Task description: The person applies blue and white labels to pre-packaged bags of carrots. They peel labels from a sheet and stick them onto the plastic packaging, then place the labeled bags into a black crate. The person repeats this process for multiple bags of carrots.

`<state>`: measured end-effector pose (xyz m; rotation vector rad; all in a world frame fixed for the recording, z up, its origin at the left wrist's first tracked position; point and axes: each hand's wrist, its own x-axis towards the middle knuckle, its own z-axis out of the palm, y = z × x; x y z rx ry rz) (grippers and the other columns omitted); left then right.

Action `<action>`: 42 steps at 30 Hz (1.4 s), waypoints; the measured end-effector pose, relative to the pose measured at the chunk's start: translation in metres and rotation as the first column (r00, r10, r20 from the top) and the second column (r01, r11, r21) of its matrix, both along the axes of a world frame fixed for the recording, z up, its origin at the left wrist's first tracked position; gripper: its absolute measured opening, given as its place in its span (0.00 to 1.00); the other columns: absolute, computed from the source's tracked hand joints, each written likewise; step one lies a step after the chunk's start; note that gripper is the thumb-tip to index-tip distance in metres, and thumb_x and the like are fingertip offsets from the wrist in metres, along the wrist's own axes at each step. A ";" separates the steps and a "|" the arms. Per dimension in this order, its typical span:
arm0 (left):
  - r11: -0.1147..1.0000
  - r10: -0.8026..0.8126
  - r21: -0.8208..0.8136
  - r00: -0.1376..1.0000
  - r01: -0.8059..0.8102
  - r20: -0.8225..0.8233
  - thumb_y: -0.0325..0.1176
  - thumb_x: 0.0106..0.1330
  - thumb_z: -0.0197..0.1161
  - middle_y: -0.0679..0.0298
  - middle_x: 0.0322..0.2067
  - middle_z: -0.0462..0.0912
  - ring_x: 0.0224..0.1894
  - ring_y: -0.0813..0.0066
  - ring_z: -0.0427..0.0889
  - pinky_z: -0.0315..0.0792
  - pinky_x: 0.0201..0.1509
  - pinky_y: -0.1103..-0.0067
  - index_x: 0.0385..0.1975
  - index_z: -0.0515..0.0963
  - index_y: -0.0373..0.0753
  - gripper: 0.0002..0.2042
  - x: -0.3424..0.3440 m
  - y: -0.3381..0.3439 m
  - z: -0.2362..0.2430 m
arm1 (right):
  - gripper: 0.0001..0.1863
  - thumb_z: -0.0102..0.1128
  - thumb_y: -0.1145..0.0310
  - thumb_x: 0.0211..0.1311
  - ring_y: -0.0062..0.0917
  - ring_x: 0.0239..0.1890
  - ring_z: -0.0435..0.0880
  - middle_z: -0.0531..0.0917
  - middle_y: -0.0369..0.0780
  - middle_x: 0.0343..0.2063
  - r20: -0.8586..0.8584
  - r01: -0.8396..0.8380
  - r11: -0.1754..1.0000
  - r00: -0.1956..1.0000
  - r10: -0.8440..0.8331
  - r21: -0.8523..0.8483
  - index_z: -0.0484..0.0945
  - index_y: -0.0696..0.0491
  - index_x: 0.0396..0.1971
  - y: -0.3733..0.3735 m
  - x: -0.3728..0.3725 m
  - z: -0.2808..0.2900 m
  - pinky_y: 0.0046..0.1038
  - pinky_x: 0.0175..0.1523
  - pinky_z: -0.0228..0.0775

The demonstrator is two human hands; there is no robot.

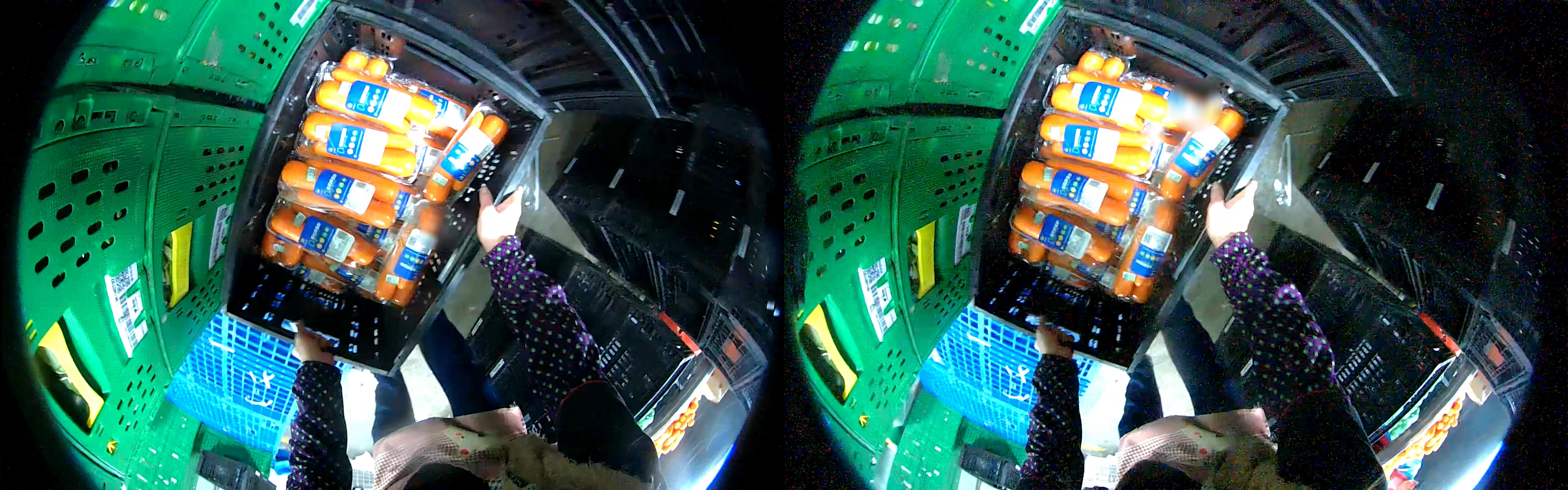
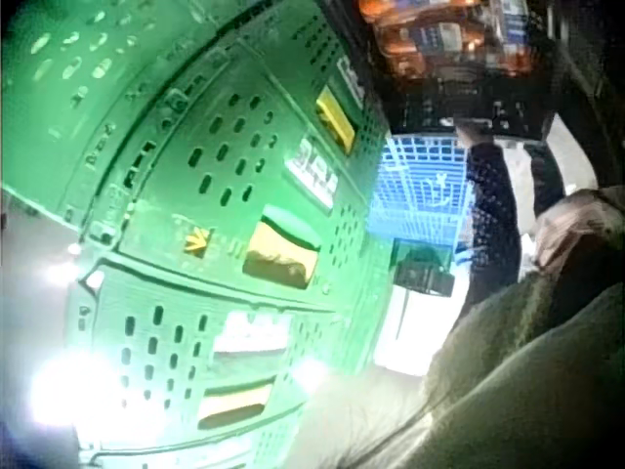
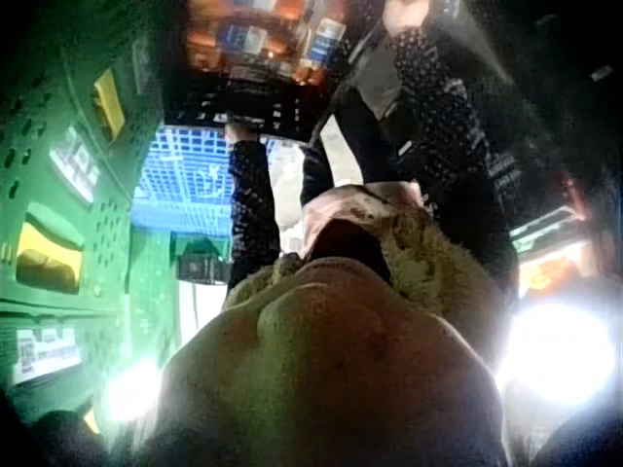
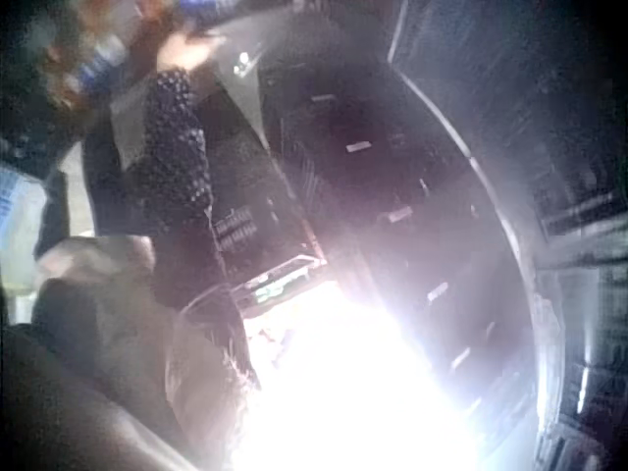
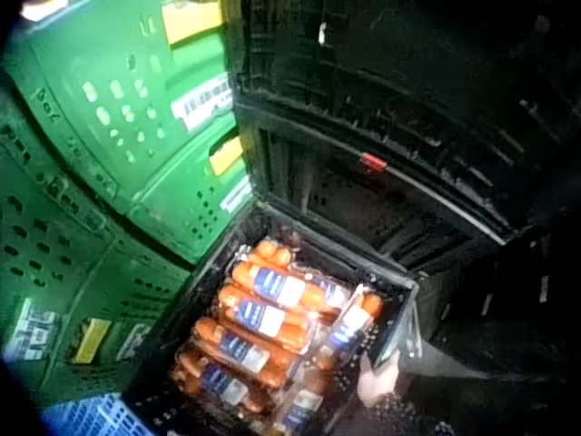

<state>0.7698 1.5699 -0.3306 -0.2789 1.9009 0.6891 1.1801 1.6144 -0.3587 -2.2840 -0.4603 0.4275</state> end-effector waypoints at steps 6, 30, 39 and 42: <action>0.975 -0.223 -0.060 0.938 0.214 -0.267 0.41 0.65 0.61 0.63 0.13 0.71 0.11 0.71 0.70 0.67 0.15 0.74 0.18 0.74 0.39 0.16 -0.020 -0.018 -0.030 | 0.45 0.64 0.51 0.55 0.48 0.47 0.80 0.81 0.56 0.41 0.015 -0.090 0.943 0.995 0.100 -0.320 0.54 0.65 0.63 -0.002 0.001 0.011 0.40 0.55 0.70; -0.053 -0.955 0.767 -0.193 -0.640 -0.227 0.41 0.67 0.48 0.50 0.36 0.80 0.34 0.60 0.81 0.73 0.38 0.72 0.38 0.75 0.26 0.20 0.092 -0.249 0.695 | 0.29 0.64 0.61 0.51 0.45 0.54 0.70 0.71 0.49 0.50 0.102 -0.335 0.902 0.922 0.373 -0.274 0.68 0.56 0.52 -0.454 -0.221 0.354 0.41 0.57 0.65; -0.127 -0.633 0.853 -0.620 -0.506 -0.463 0.45 0.67 0.59 0.48 0.35 0.82 0.36 0.61 0.83 0.76 0.39 0.73 0.41 0.75 0.24 0.23 0.183 -0.316 0.737 | 0.42 0.58 0.39 0.50 0.45 0.60 0.66 0.70 0.52 0.57 -0.049 -0.010 0.719 0.998 -0.034 -0.695 0.67 0.59 0.56 -0.629 -0.196 0.321 0.50 0.64 0.55; -0.288 -0.574 0.859 -0.641 -0.424 -0.509 0.34 0.65 0.62 0.56 0.33 0.84 0.35 0.68 0.84 0.77 0.42 0.76 0.39 0.77 0.28 0.13 0.204 -0.369 0.681 | 0.37 0.52 0.39 0.58 0.45 0.53 0.77 0.78 0.53 0.48 -0.323 0.002 0.836 0.922 -0.215 -0.549 0.69 0.59 0.54 -0.643 -0.213 0.385 0.38 0.60 0.66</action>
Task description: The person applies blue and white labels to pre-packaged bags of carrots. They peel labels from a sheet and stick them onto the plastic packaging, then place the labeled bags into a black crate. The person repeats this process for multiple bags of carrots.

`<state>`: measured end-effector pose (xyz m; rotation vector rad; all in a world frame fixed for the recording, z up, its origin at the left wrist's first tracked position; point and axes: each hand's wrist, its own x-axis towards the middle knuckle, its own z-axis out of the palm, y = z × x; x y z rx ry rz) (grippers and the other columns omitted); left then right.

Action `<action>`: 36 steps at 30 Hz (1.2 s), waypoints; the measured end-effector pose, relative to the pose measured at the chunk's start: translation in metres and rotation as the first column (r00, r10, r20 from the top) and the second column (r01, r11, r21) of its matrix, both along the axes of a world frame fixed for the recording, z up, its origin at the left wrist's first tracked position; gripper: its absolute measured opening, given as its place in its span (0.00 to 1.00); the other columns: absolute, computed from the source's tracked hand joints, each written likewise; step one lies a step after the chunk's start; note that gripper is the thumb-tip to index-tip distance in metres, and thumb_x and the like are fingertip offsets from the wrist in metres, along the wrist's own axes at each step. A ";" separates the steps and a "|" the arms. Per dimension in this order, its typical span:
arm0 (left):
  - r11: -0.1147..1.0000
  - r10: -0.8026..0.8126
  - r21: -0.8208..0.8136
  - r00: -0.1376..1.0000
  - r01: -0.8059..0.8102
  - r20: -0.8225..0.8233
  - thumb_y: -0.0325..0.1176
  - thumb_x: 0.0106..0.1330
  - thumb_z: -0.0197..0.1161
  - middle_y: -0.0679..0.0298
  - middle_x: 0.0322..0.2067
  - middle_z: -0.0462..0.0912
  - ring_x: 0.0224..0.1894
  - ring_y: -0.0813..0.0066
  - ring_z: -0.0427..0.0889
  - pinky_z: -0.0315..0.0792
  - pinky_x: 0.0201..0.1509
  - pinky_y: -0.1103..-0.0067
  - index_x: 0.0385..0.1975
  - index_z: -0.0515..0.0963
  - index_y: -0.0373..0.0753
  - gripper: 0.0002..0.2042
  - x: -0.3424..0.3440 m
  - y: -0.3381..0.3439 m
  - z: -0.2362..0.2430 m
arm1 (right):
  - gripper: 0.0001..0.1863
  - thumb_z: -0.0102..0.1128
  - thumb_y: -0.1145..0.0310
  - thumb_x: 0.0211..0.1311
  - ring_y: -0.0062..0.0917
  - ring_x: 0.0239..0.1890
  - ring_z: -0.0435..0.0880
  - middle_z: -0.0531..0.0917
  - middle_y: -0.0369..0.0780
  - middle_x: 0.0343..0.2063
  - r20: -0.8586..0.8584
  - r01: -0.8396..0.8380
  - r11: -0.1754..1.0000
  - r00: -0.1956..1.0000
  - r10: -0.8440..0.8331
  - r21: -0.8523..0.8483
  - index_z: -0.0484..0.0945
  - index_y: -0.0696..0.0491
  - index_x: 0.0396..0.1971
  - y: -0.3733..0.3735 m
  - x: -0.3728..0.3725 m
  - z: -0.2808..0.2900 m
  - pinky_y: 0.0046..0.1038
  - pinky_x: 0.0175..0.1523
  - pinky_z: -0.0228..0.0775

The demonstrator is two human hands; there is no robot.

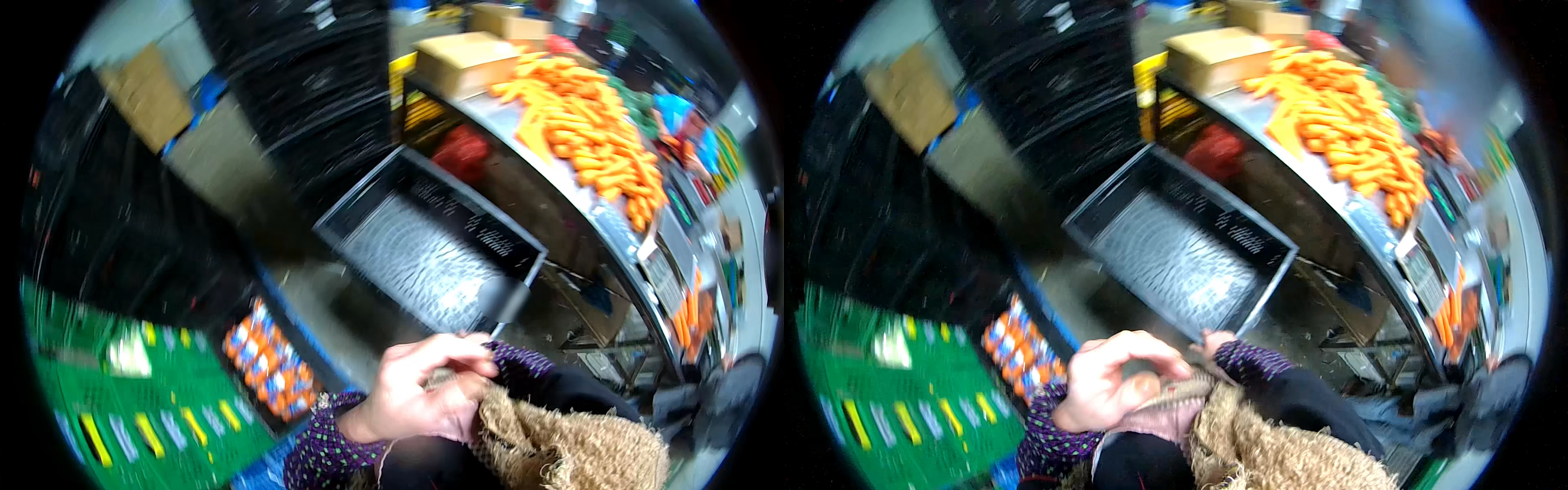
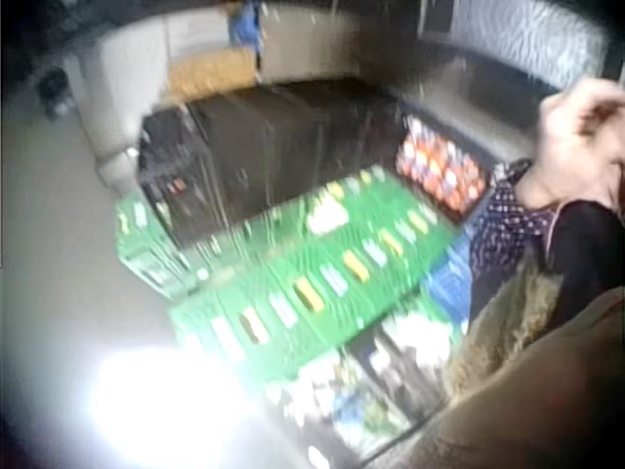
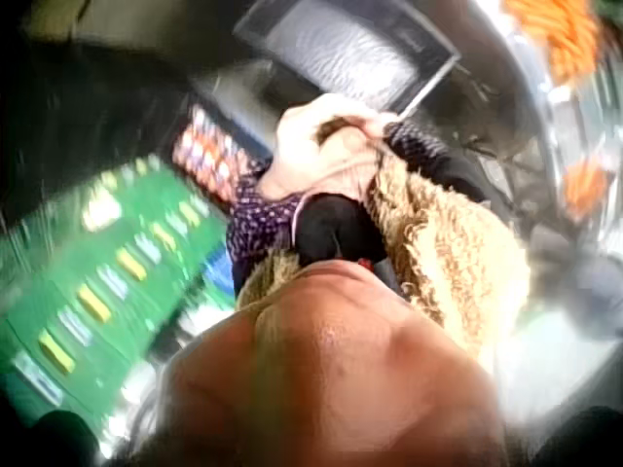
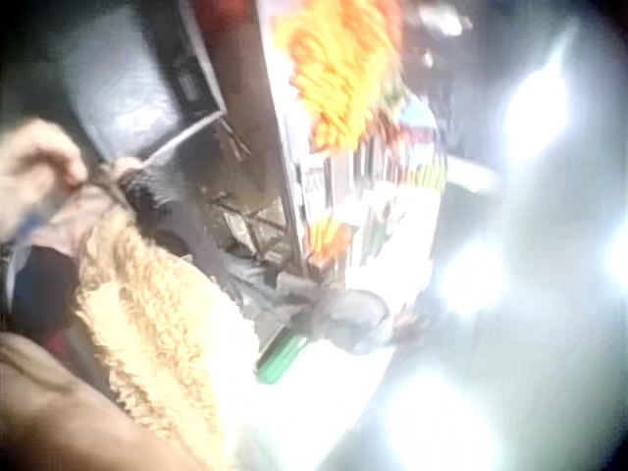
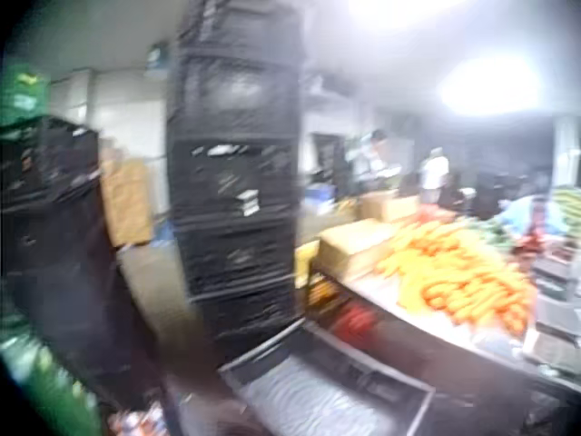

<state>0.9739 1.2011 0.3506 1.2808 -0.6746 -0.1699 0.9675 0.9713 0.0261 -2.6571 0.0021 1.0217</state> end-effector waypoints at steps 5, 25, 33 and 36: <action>0.595 0.150 0.801 0.988 -0.059 -0.038 0.42 0.60 0.66 0.54 0.37 0.84 0.37 0.64 0.84 0.77 0.40 0.72 0.42 0.78 0.33 0.18 0.013 -0.072 -0.185 | 0.22 0.66 0.61 0.48 0.39 0.44 0.77 0.78 0.43 0.38 0.748 -0.039 0.960 0.636 -0.190 0.277 0.73 0.56 0.41 -0.005 -0.059 -0.012 0.43 0.50 0.66; -0.526 -0.558 0.846 0.786 -0.086 -0.267 0.55 0.57 0.61 0.54 0.47 0.81 0.58 0.53 0.73 0.66 0.62 0.71 0.48 0.76 0.40 0.27 0.061 -0.150 -0.384 | 0.11 0.63 0.65 0.59 0.34 0.35 0.84 0.84 0.45 0.33 0.463 0.377 0.394 -0.111 -0.879 0.838 0.81 0.56 0.38 -0.217 -0.338 0.130 0.29 0.41 0.76; -0.481 -0.594 0.853 0.791 -0.205 -0.145 0.56 0.53 0.63 0.53 0.45 0.81 0.54 0.54 0.76 0.69 0.58 0.68 0.45 0.78 0.39 0.27 0.077 -0.126 -0.386 | 0.06 0.54 0.74 0.64 0.38 0.28 0.82 0.82 0.49 0.29 0.640 -0.419 0.864 -0.589 -0.493 0.280 0.79 0.60 0.33 -0.192 -0.363 0.434 0.32 0.30 0.75; -0.426 -0.643 0.870 0.759 -0.248 -0.098 0.56 0.52 0.64 0.52 0.44 0.81 0.53 0.54 0.77 0.70 0.56 0.67 0.44 0.79 0.38 0.28 0.092 -0.125 -0.389 | 0.06 0.53 0.75 0.63 0.38 0.28 0.82 0.82 0.49 0.29 0.681 -0.443 0.862 -0.553 -0.480 0.247 0.79 0.60 0.33 -0.165 -0.355 0.443 0.32 0.31 0.75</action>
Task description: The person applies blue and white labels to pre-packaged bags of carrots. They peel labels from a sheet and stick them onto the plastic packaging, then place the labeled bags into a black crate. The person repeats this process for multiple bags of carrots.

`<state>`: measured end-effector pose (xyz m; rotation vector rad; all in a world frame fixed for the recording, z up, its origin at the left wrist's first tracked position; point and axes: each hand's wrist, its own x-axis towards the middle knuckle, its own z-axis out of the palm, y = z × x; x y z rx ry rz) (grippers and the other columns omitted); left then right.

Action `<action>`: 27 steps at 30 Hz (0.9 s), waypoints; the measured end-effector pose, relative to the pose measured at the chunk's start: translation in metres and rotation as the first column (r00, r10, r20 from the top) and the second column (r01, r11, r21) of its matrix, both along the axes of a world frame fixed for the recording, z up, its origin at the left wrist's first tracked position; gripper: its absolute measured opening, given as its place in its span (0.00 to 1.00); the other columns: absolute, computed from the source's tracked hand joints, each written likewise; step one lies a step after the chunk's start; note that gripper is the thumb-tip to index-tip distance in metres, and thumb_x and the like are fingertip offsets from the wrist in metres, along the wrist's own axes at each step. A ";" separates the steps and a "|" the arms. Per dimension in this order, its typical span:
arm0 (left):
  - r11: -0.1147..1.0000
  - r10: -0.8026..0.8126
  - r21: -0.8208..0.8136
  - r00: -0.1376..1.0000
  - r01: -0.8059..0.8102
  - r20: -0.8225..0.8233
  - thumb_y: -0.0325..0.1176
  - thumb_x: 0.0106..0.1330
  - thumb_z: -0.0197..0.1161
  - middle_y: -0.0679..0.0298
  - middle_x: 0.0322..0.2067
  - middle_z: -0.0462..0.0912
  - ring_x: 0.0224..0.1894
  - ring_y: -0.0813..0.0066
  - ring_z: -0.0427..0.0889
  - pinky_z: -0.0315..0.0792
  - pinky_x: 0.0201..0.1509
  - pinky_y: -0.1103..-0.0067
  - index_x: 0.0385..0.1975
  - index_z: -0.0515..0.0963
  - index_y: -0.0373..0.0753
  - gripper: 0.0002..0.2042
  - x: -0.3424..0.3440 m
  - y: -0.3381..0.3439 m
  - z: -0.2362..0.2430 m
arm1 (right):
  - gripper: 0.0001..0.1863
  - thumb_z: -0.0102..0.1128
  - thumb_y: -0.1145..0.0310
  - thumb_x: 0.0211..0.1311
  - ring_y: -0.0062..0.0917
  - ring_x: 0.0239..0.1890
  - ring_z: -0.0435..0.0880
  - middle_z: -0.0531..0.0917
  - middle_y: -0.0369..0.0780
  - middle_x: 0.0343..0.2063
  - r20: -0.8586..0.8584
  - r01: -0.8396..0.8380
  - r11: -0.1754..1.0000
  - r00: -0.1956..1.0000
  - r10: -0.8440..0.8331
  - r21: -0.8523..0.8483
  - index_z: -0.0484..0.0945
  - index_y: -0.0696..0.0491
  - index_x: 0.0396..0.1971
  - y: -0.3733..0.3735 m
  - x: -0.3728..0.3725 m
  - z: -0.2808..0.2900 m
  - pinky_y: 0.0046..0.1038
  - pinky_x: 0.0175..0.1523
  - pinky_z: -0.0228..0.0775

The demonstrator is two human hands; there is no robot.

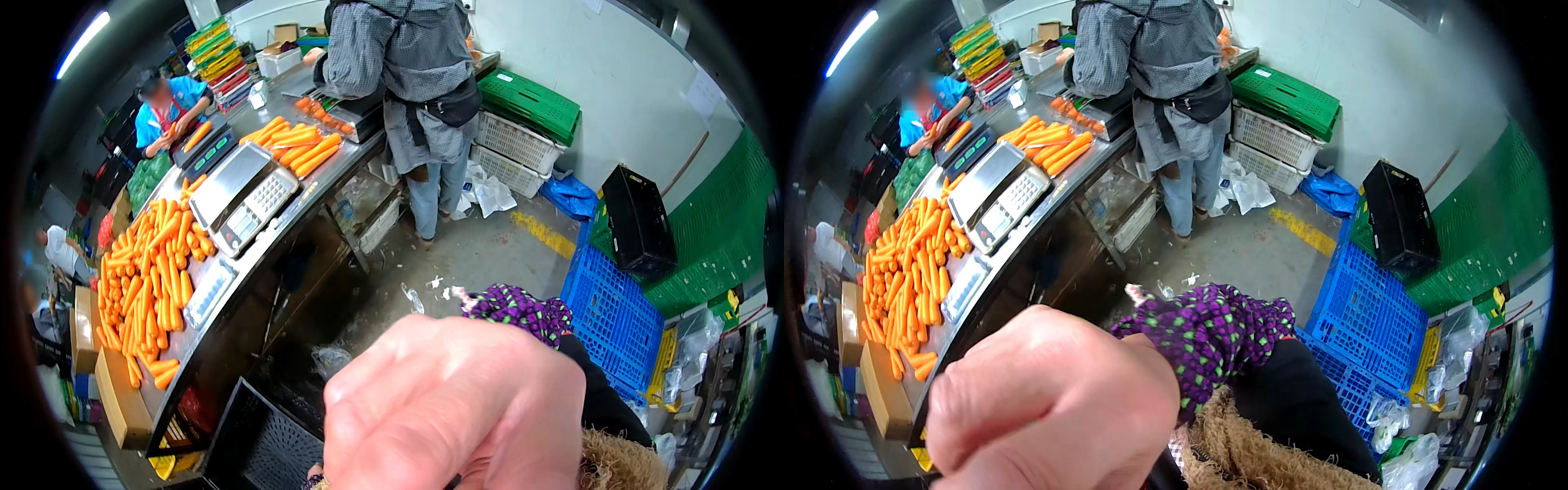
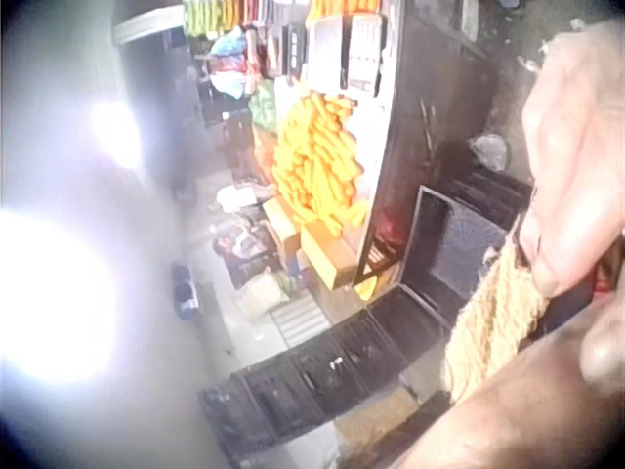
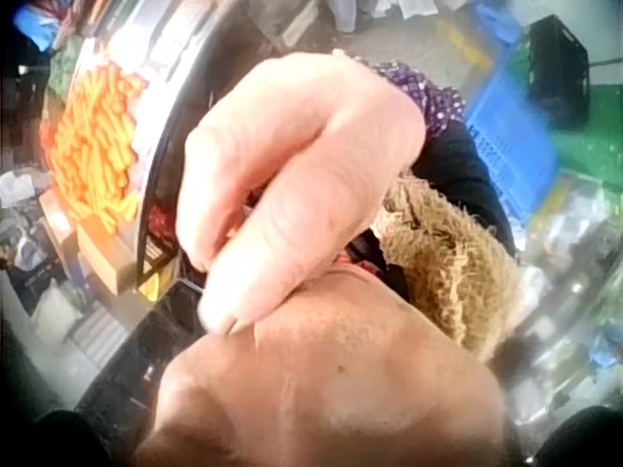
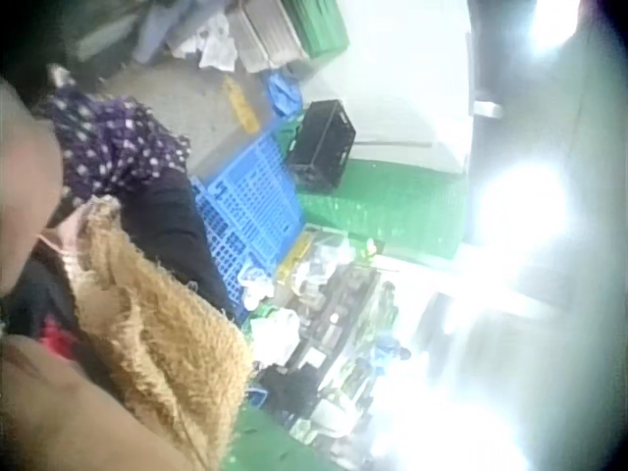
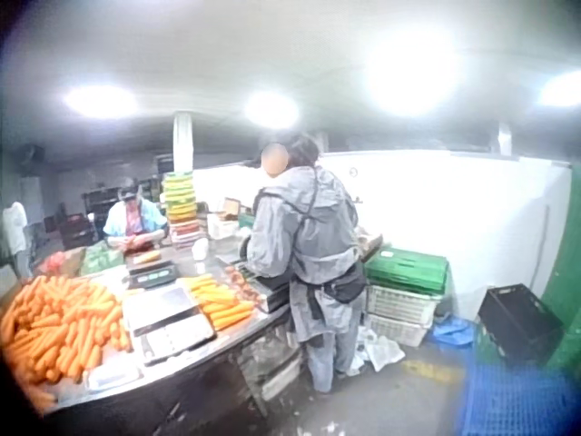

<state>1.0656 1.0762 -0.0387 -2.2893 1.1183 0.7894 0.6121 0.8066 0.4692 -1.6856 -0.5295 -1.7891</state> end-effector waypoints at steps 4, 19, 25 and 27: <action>0.998 0.006 -0.056 0.999 -0.004 0.039 0.56 0.51 0.65 0.51 0.43 0.82 0.51 0.54 0.79 0.72 0.54 0.66 0.42 0.80 0.38 0.28 0.026 0.036 -0.007 | 0.06 0.53 0.76 0.62 0.37 0.27 0.82 0.82 0.48 0.29 -0.057 -0.093 0.995 0.994 0.091 -0.024 0.79 0.61 0.33 0.029 0.028 0.004 0.31 0.31 0.75; 0.986 0.160 -0.066 0.980 -0.153 0.120 0.60 0.46 0.70 0.48 0.47 0.81 0.50 0.56 0.80 0.73 0.55 0.69 0.44 0.80 0.33 0.35 0.039 0.025 0.129 | 0.07 0.51 0.80 0.60 0.36 0.26 0.83 0.83 0.46 0.30 -0.633 0.044 0.983 0.769 0.081 0.180 0.79 0.61 0.34 0.081 0.062 -0.043 0.28 0.34 0.75; 0.939 0.062 -0.328 0.990 -0.102 -0.129 0.59 0.48 0.68 0.48 0.41 0.83 0.46 0.55 0.81 0.74 0.50 0.68 0.40 0.81 0.34 0.32 -0.005 -0.022 0.266 | 0.06 0.54 0.81 0.60 0.21 0.26 0.82 0.83 0.40 0.25 -0.789 0.462 0.708 0.573 0.221 0.534 0.78 0.62 0.36 0.105 0.013 -0.121 0.22 0.33 0.74; 0.928 0.022 -0.363 0.983 -0.089 -0.183 0.59 0.49 0.67 0.48 0.40 0.83 0.46 0.54 0.81 0.74 0.50 0.68 0.40 0.80 0.33 0.31 -0.055 -0.038 0.286 | 0.05 0.54 0.80 0.61 0.20 0.25 0.82 0.83 0.39 0.22 -0.856 0.471 0.790 0.500 0.128 0.393 0.78 0.61 0.34 0.108 -0.009 -0.148 0.22 0.32 0.75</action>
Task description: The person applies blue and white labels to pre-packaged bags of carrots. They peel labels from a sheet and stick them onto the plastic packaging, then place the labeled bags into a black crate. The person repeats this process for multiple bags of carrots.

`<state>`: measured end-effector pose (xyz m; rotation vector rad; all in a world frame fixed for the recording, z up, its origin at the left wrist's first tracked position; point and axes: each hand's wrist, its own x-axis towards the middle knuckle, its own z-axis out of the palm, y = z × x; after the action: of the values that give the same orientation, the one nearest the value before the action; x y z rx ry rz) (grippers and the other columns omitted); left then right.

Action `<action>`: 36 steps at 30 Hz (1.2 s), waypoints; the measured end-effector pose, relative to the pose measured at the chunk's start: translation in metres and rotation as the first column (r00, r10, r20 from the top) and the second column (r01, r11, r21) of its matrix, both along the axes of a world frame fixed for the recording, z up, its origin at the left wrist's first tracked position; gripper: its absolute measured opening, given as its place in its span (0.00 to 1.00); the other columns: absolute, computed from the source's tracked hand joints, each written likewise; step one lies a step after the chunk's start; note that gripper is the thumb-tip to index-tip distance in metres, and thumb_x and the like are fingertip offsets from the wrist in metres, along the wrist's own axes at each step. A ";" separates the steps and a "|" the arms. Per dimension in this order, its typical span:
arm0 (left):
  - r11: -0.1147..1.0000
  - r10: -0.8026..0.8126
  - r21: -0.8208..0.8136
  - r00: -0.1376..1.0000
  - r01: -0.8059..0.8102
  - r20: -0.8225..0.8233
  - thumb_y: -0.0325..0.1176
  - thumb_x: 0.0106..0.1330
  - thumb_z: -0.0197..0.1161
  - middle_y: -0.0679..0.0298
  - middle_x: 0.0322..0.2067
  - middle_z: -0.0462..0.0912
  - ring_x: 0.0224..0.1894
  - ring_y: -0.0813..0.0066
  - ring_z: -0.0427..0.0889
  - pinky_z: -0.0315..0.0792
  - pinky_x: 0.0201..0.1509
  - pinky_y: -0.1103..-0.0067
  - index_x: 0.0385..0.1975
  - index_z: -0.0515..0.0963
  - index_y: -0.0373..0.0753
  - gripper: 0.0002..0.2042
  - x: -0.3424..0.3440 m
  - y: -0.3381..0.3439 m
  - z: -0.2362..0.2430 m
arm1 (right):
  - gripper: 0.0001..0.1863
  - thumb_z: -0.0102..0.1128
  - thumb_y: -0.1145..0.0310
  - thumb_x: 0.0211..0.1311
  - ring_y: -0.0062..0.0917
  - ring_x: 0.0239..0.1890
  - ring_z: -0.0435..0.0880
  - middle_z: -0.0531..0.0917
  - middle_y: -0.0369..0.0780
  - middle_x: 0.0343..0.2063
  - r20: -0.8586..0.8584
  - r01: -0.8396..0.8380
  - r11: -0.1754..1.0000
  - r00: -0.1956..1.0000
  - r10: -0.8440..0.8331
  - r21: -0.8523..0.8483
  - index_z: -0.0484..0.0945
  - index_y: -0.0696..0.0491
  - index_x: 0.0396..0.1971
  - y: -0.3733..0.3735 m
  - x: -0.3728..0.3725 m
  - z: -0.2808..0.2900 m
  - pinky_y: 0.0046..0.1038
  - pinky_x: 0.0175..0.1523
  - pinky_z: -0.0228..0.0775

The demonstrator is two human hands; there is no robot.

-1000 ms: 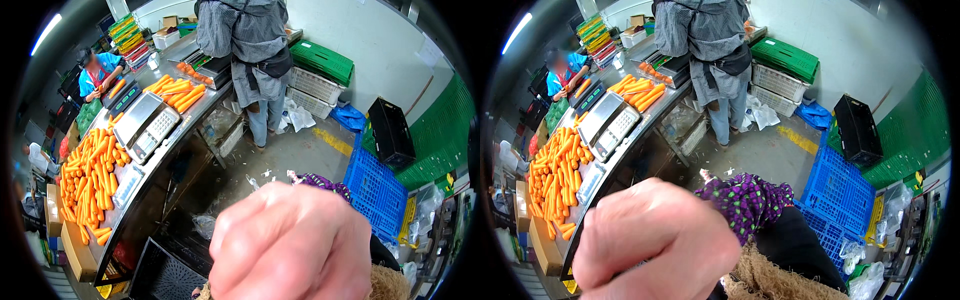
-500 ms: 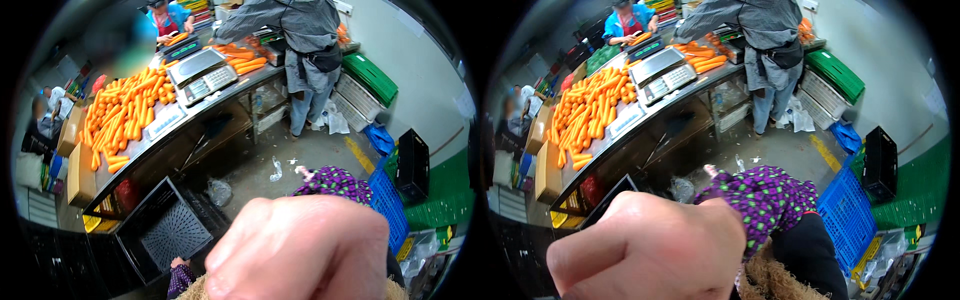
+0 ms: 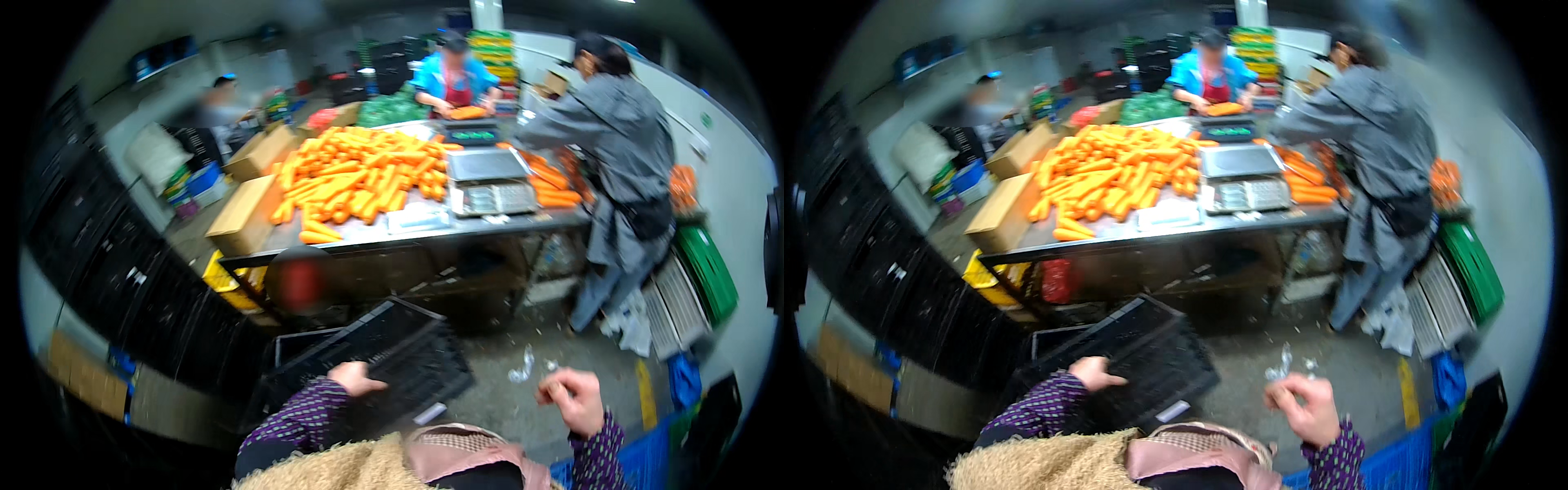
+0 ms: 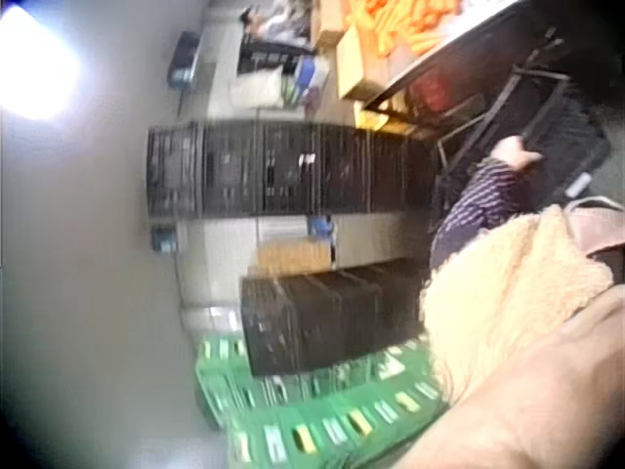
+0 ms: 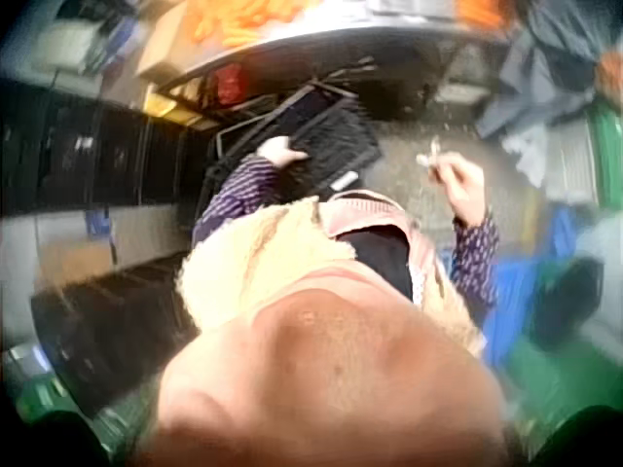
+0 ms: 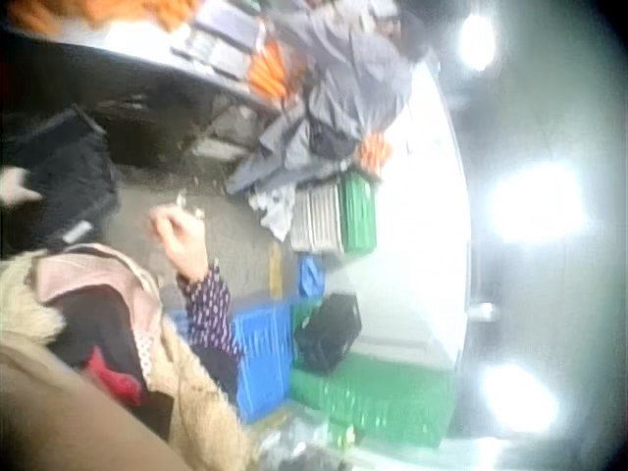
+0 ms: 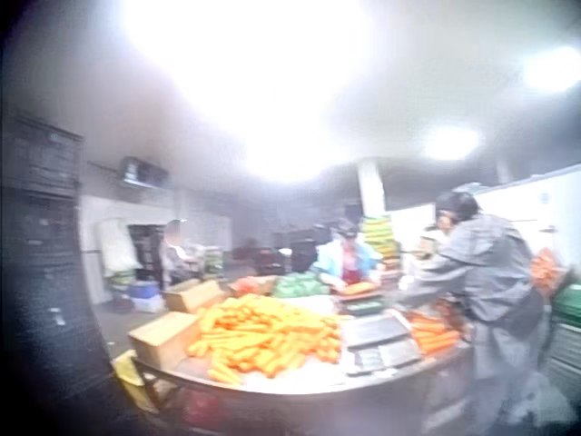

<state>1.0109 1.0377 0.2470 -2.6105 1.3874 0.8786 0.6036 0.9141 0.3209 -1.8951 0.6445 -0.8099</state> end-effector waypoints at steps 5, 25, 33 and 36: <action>0.990 -0.117 -0.081 0.991 0.112 -0.060 0.58 0.53 0.64 0.44 0.40 0.82 0.45 0.51 0.82 0.74 0.50 0.66 0.43 0.77 0.31 0.32 -0.061 0.006 -0.029 | 0.04 0.53 0.82 0.57 0.23 0.21 0.83 0.82 0.42 0.21 -0.044 0.237 0.971 0.970 -0.238 -0.027 0.78 0.60 0.29 0.029 -0.007 -0.067 0.23 0.27 0.75; 0.131 -0.953 -0.445 0.237 0.886 0.191 0.43 0.37 0.71 0.53 0.21 0.82 0.29 0.54 0.83 0.76 0.33 0.66 0.19 0.82 0.37 0.16 -0.461 -0.105 -0.030 | 0.24 0.70 0.56 0.54 0.30 0.34 0.79 0.82 0.44 0.30 -0.422 0.775 0.620 0.525 -0.739 -0.121 0.78 0.61 0.40 -0.045 -0.428 -0.239 0.31 0.42 0.72; -0.363 -0.884 -0.930 -0.336 0.054 0.325 0.35 0.58 0.61 0.61 0.17 0.75 0.22 0.62 0.78 0.69 0.24 0.70 0.20 0.76 0.40 0.08 -0.591 -0.148 -0.084 | 0.32 0.68 0.50 0.51 0.46 0.46 0.80 0.81 0.54 0.43 -0.648 0.833 0.374 0.025 -0.761 -0.408 0.77 0.63 0.46 -0.022 -0.499 -0.177 0.41 0.54 0.71; 0.225 -0.765 -0.957 -0.641 -0.182 -0.058 0.38 0.62 0.62 0.54 0.25 0.82 0.27 0.58 0.81 0.73 0.29 0.70 0.31 0.82 0.36 0.11 -0.652 -0.146 -0.159 | 0.30 0.67 0.45 0.49 0.44 0.44 0.80 0.81 0.48 0.42 -0.306 0.563 0.021 -0.417 -0.856 -0.827 0.78 0.53 0.44 -0.013 -0.529 -0.208 0.45 0.51 0.71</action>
<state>0.3586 0.8917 0.0881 0.9371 3.1108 2.4353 0.0750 0.9013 0.1130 -1.6788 3.1317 -0.5649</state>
